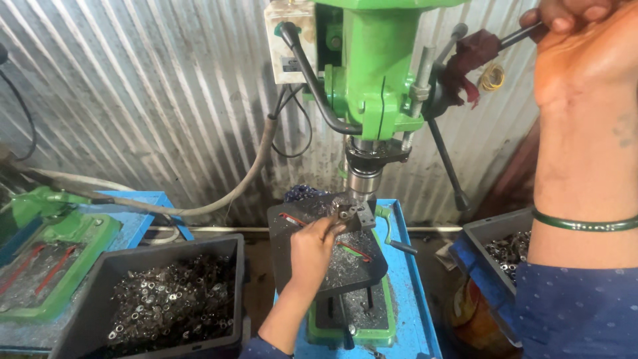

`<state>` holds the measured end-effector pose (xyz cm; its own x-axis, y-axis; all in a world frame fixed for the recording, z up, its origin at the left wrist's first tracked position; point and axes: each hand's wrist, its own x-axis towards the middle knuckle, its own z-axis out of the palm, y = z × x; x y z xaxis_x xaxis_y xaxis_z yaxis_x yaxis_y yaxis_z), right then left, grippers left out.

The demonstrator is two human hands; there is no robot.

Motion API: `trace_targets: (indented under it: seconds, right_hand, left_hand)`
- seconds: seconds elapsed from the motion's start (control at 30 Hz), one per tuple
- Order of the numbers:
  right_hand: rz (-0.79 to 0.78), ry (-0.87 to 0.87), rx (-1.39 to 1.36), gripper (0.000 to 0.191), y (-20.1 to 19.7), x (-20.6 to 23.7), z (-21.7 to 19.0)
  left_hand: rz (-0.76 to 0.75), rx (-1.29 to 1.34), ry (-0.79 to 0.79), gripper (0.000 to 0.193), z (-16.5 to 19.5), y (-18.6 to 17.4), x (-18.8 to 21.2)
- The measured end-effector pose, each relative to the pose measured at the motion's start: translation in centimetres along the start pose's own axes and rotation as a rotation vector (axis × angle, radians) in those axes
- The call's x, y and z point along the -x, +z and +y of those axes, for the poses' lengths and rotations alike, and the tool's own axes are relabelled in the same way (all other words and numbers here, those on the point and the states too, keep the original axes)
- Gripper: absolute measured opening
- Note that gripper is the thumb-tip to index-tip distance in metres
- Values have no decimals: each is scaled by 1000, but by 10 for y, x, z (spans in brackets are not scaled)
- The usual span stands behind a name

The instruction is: The person drills holes in small metal fittings using a bench drill press. They take parts one at a time from a bin, position each on the drill table, pull the feed lever to drill, then move the drilled part to a tray and repeat with the next piece.

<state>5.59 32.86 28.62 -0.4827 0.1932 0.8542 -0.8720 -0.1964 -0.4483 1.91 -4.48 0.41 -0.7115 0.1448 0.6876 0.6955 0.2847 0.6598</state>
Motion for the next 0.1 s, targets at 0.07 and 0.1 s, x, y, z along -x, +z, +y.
trace_targets:
  seconds: [0.07,0.1]
  right_hand:
    - [31,35,-87,41,-1,-1,-1]
    - [33,32,-84,41,3,24,19]
  left_hand:
    - [-14,-20,-28,21,0,4,1]
    - [-14,-32,-20,20,0,7,0]
